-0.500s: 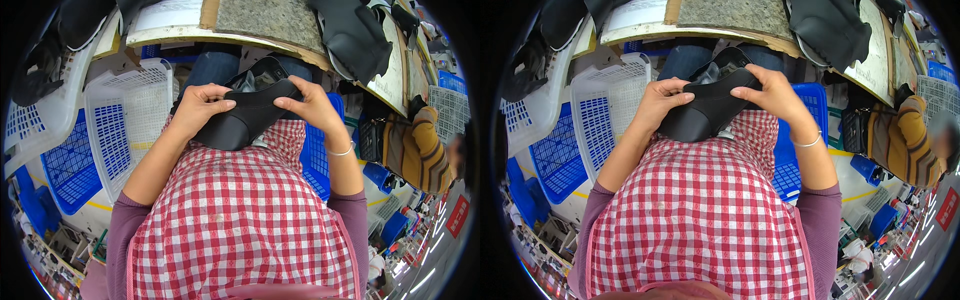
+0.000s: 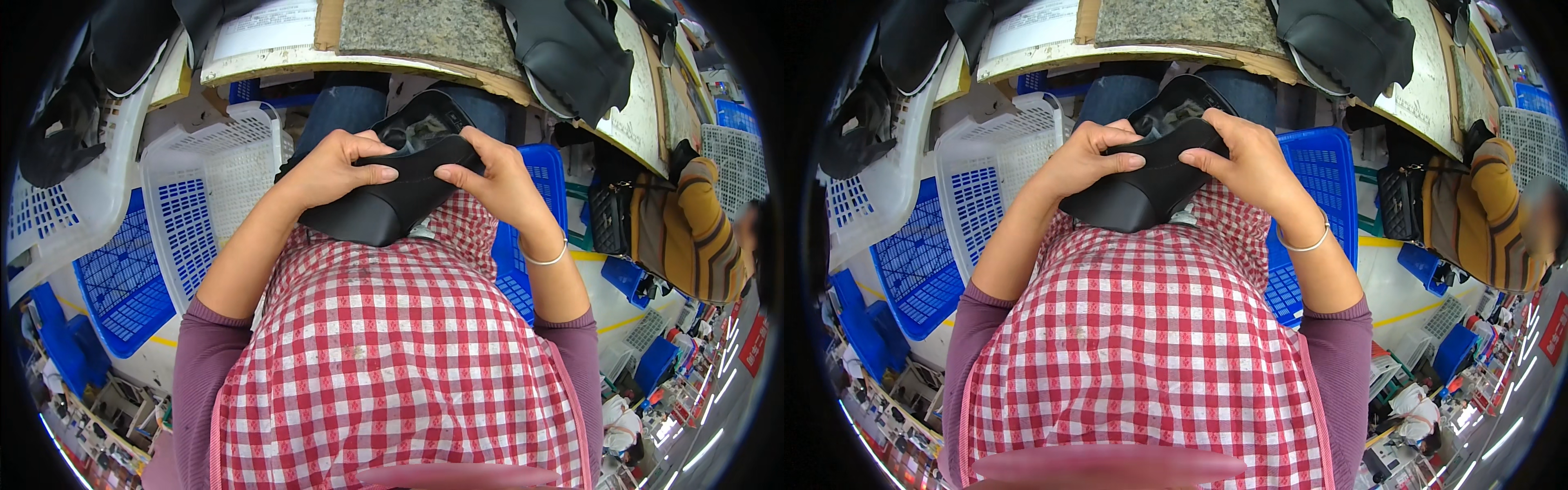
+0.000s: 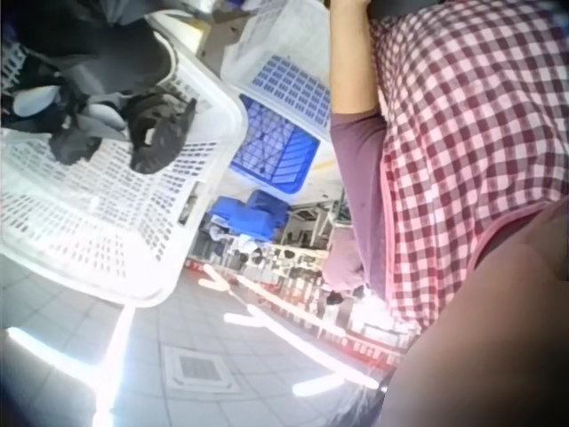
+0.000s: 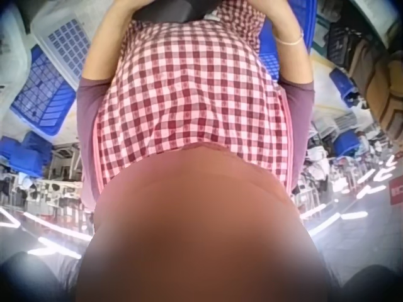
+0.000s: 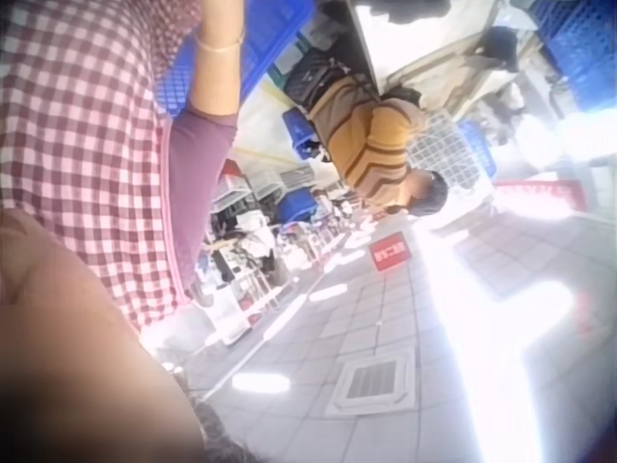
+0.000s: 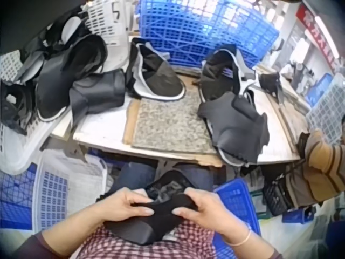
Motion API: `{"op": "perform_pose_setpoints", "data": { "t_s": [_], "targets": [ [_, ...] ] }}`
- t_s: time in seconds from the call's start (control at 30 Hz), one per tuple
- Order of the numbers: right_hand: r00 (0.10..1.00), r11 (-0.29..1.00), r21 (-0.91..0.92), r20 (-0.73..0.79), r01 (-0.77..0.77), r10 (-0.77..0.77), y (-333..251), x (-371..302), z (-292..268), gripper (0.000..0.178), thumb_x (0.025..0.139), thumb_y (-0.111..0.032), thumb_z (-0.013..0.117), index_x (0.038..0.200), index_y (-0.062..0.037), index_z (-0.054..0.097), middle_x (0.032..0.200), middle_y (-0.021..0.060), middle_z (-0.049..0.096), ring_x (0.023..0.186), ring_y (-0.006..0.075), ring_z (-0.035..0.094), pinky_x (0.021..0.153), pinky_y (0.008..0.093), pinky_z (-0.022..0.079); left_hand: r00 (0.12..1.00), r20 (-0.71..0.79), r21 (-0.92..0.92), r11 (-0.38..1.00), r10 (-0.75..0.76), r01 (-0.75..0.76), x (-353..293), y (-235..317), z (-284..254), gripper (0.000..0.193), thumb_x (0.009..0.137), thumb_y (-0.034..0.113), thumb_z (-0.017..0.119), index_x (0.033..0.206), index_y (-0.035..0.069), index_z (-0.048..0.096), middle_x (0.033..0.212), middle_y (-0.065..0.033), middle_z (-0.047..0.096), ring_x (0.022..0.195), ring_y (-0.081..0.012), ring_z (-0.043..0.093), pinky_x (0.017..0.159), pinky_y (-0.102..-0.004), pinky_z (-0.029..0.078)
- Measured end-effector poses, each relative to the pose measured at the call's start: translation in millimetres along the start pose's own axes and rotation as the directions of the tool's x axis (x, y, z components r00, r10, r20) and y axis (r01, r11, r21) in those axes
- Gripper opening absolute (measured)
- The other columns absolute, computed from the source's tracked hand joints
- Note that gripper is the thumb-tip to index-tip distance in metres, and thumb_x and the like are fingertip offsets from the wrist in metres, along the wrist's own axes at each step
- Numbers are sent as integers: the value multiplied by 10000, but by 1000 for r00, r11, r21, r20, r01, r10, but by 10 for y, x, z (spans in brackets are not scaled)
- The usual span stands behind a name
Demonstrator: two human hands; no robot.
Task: The person repeatedly picks up black shoe uppers, aligns edges, and presses them together by hand. They turn the pieces over and inspect the seams, then place the assembled pieces on the table. The process is repeated for multiple shoe parts.
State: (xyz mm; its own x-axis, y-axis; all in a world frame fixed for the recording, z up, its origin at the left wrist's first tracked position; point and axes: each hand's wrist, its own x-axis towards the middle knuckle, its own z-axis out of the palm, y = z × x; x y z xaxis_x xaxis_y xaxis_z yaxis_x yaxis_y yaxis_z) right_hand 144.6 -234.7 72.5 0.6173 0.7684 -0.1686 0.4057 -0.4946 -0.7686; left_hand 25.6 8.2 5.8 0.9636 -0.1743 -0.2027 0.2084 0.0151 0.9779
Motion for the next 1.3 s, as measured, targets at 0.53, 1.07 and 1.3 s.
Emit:
{"op": "perform_pose_setpoints", "data": {
  "t_s": [0.53,1.07,1.3],
  "targets": [
    [988,993,-113,-152,24,-41,31,-32,133,320,875,-217,838,1045,-18,654,829,134,665,692,204,613,621,330,502,997,79,116,993,12,-21,122,119,-7,250,914,116,779,1139,9,771,963,-66,779,879,-111,674,1015,-315,489],
    [984,913,406,-176,46,29,308,-55,188,259,884,-181,831,957,-27,636,872,18,643,845,98,569,796,280,496,990,-31,42,990,-135,137,239,436,-39,238,925,126,791,1122,-7,779,945,-36,775,845,-67,672,782,-242,555],
    [981,917,396,-189,43,36,214,-29,242,290,868,-205,844,927,-26,624,844,56,666,777,130,584,717,308,495,980,1,40,980,-198,197,380,642,-157,281,984,215,739,1161,-1,771,947,-29,757,823,-69,657,757,-241,547]
  ]
}}
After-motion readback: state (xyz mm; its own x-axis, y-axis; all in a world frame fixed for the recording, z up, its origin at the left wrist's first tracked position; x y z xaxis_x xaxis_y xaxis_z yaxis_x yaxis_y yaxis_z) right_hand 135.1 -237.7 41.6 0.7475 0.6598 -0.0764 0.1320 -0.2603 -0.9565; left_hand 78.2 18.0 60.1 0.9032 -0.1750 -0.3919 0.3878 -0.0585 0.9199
